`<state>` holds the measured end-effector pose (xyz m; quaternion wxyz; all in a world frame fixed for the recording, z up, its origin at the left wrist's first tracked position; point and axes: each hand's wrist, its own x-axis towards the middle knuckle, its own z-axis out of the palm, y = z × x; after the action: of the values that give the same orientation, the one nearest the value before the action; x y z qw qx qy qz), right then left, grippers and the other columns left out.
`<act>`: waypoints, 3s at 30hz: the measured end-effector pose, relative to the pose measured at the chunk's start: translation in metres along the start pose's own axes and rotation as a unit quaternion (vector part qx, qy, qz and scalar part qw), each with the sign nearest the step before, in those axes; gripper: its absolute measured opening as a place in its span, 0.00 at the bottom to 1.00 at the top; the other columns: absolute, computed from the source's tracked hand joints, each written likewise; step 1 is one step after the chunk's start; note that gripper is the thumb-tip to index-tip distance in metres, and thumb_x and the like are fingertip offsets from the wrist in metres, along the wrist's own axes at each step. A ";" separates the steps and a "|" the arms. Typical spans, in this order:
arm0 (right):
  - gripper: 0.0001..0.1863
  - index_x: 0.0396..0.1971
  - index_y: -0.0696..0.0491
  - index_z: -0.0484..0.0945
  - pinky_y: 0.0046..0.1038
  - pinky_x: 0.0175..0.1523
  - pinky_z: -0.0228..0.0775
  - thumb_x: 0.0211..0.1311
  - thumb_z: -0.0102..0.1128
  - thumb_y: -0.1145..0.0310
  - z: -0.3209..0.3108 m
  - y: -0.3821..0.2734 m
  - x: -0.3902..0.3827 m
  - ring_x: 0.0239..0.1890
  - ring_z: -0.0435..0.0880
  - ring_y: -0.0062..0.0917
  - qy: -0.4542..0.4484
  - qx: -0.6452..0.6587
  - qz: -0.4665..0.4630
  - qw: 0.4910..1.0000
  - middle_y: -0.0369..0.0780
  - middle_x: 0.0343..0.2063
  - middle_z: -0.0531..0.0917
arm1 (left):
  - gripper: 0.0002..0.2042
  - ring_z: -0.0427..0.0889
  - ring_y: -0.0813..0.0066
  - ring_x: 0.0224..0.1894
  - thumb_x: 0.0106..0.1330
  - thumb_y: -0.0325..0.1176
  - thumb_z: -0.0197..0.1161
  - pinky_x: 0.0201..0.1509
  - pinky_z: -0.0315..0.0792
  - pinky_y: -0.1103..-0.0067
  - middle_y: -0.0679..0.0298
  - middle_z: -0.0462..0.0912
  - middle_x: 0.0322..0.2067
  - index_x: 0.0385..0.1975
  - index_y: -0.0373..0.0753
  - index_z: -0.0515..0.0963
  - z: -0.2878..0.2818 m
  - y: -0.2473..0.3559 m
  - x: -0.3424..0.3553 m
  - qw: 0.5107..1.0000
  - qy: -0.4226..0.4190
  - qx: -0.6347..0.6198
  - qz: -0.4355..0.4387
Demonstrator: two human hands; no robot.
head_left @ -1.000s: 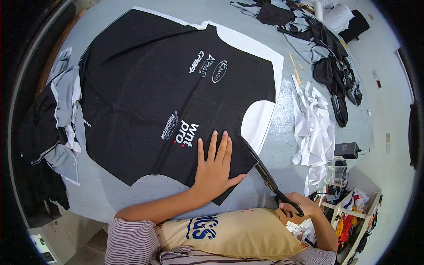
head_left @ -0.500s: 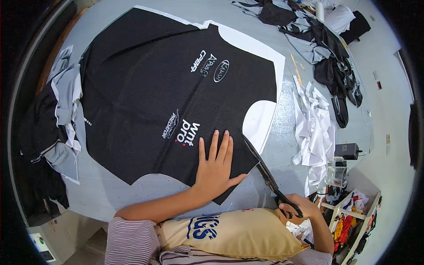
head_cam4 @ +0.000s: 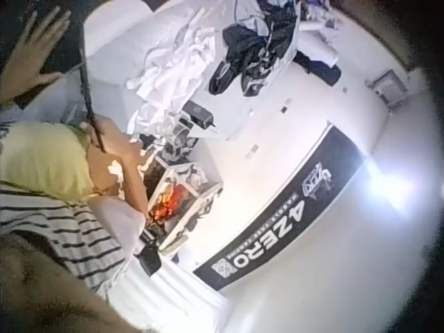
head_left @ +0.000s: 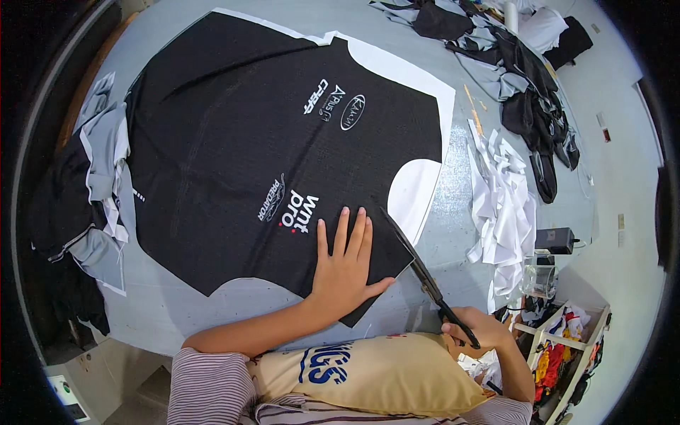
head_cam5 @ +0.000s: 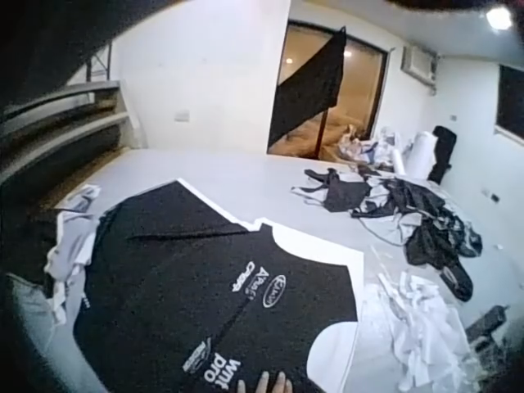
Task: Cutting out pieces of printed fabric for a garment using scissors.
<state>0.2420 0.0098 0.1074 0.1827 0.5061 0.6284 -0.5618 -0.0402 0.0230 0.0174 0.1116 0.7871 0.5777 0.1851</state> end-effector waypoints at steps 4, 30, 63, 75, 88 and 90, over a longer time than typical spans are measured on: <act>0.32 0.28 0.62 0.70 0.33 0.28 0.64 0.65 0.46 0.41 0.001 -0.005 0.001 0.21 0.72 0.34 0.019 -0.027 0.001 0.999 0.45 0.16 0.72 | 0.47 0.48 0.49 0.70 0.52 0.64 0.58 0.66 0.42 0.45 0.48 0.56 0.65 0.60 0.26 0.62 0.000 0.000 0.000 1.000 0.000 0.004 -0.002; 0.27 0.24 0.59 0.72 0.32 0.24 0.63 0.65 0.51 0.46 0.010 -0.001 0.002 0.16 0.74 0.30 0.055 -0.033 0.024 0.998 0.42 0.12 0.72 | 0.46 0.49 0.49 0.69 0.52 0.64 0.58 0.67 0.41 0.45 0.47 0.57 0.65 0.60 0.26 0.64 0.001 -0.001 -0.001 1.000 0.005 0.000 -0.001; 0.29 0.26 0.58 0.70 0.25 0.28 0.69 0.67 0.45 0.42 0.012 -0.030 0.017 0.21 0.76 0.22 0.048 0.038 0.035 0.997 0.37 0.16 0.74 | 0.46 0.51 0.57 0.70 0.47 0.72 0.57 0.70 0.37 0.49 0.58 0.59 0.66 0.63 0.46 0.66 -0.033 -0.105 0.045 0.998 0.009 0.045 0.040; 0.27 0.25 0.58 0.71 0.25 0.28 0.68 0.67 0.47 0.46 0.017 -0.028 0.016 0.20 0.77 0.22 0.067 0.056 0.032 0.996 0.38 0.15 0.74 | 0.50 0.47 0.59 0.71 0.43 0.73 0.59 0.71 0.33 0.50 0.58 0.56 0.67 0.64 0.44 0.63 -0.030 -0.106 0.045 0.998 -0.006 0.057 0.030; 0.28 0.25 0.59 0.71 0.26 0.27 0.67 0.67 0.47 0.44 0.018 -0.032 0.015 0.20 0.76 0.24 0.069 0.064 0.031 0.995 0.38 0.14 0.74 | 0.48 0.50 0.57 0.70 0.47 0.73 0.56 0.69 0.35 0.48 0.57 0.59 0.66 0.63 0.42 0.65 -0.032 -0.107 0.043 0.998 0.010 0.049 0.041; 0.28 0.25 0.59 0.71 0.26 0.27 0.67 0.67 0.47 0.45 0.018 -0.032 0.015 0.20 0.76 0.24 0.071 0.068 0.036 0.995 0.38 0.14 0.74 | 0.48 0.50 0.57 0.70 0.47 0.73 0.56 0.69 0.35 0.48 0.57 0.58 0.66 0.63 0.42 0.65 -0.031 -0.108 0.043 0.998 0.010 0.049 0.041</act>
<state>0.2023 0.0048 0.1065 0.1231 0.5779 0.5819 -0.5589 -0.1357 0.0957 0.0107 0.0596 0.8129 0.5542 0.1688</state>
